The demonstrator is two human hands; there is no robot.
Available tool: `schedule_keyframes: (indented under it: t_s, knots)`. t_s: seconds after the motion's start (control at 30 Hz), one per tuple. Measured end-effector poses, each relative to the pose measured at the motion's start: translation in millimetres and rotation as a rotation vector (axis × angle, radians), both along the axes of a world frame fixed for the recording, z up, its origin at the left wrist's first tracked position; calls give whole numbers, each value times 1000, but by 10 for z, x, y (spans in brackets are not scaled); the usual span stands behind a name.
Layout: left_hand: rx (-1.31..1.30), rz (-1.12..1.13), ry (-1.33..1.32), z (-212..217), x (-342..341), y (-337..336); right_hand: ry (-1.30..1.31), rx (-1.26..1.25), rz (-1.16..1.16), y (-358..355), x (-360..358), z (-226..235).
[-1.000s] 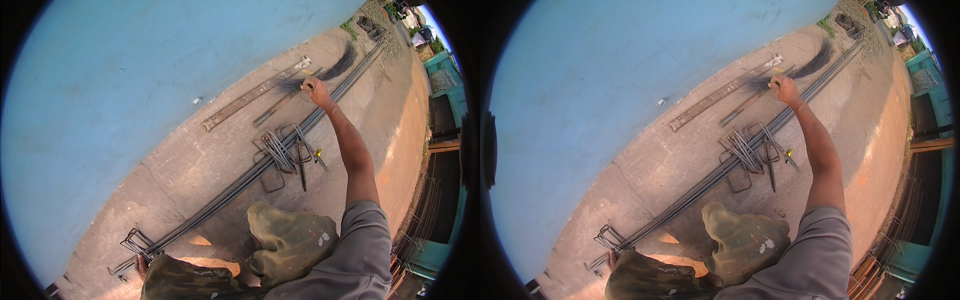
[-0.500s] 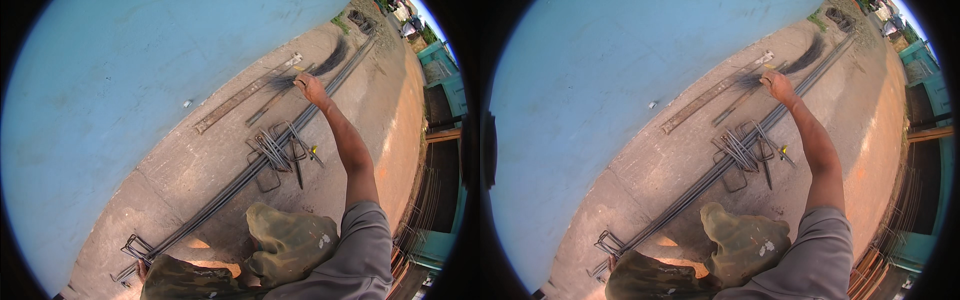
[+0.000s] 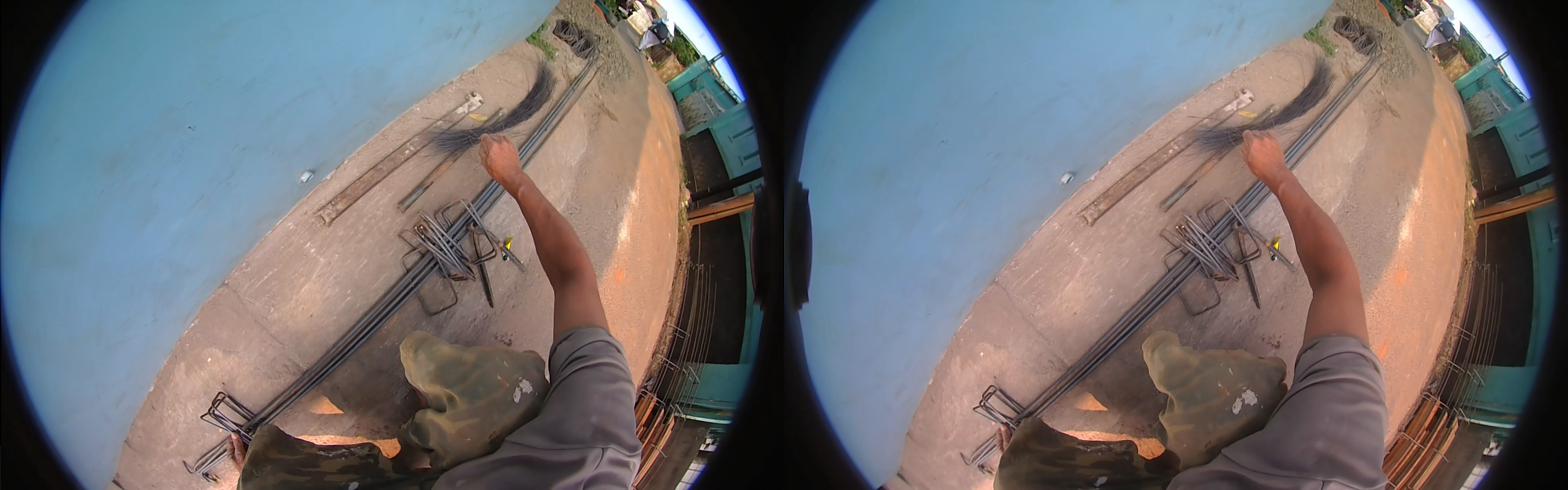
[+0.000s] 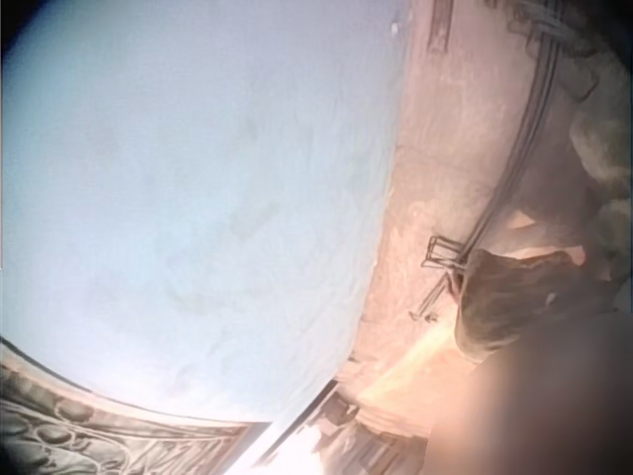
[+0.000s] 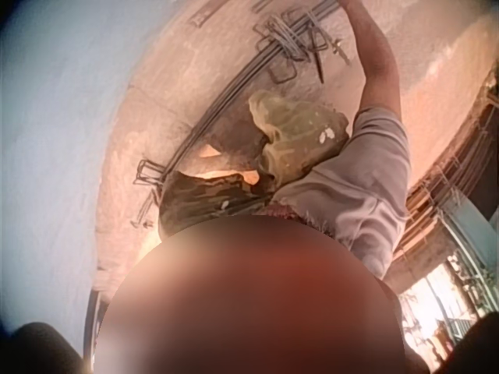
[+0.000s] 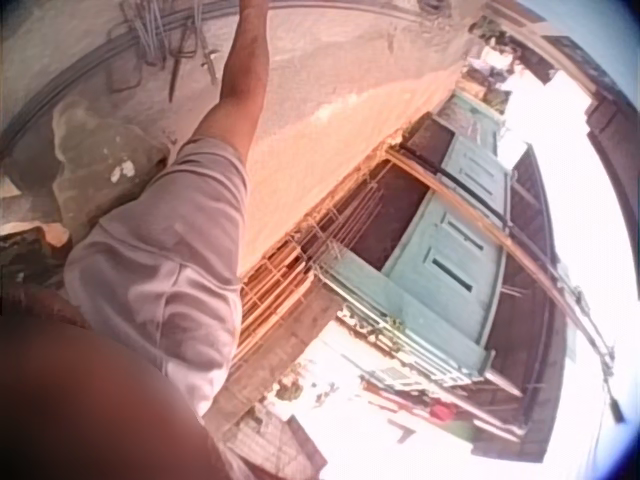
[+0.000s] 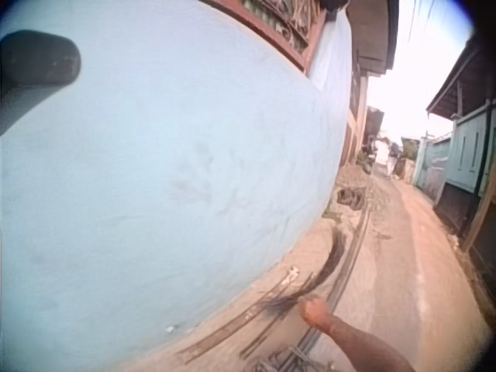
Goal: The person gathers metal stirrups and long rebar rods on a concrete surface, then places the stirrups around the rods and ties them together using wire and pliers. The person works methodically to secure each stirrup in place.
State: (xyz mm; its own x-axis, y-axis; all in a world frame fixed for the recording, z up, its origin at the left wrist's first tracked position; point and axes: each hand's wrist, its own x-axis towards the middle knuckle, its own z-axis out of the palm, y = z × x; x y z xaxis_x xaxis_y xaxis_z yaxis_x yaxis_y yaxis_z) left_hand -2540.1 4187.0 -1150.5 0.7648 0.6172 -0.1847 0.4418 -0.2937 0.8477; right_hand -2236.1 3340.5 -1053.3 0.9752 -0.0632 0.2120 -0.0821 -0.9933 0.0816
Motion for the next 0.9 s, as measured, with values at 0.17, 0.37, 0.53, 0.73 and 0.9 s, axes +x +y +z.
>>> schedule_keyframes:
  t_s: [0.17, 0.37, 0.53, 0.73, 0.9]
  knots:
    - [-3, -4, -3, -26, 1, 46, -54, 40, -121, 164, -187, 19]
    - [-14, -14, -5, -34, 28, 78, -305, 64, -11, 147, -353, -56]
    - [-13, -27, -5, -44, 81, 33, -264, 113, -132, 77, -486, 122]
    - [31, -25, 19, 5, 127, -3, 101, 164, 947, 2628, -576, 402]
    - [61, -36, 26, 104, 155, -52, -48, 818, 822, 3383, -534, 649]
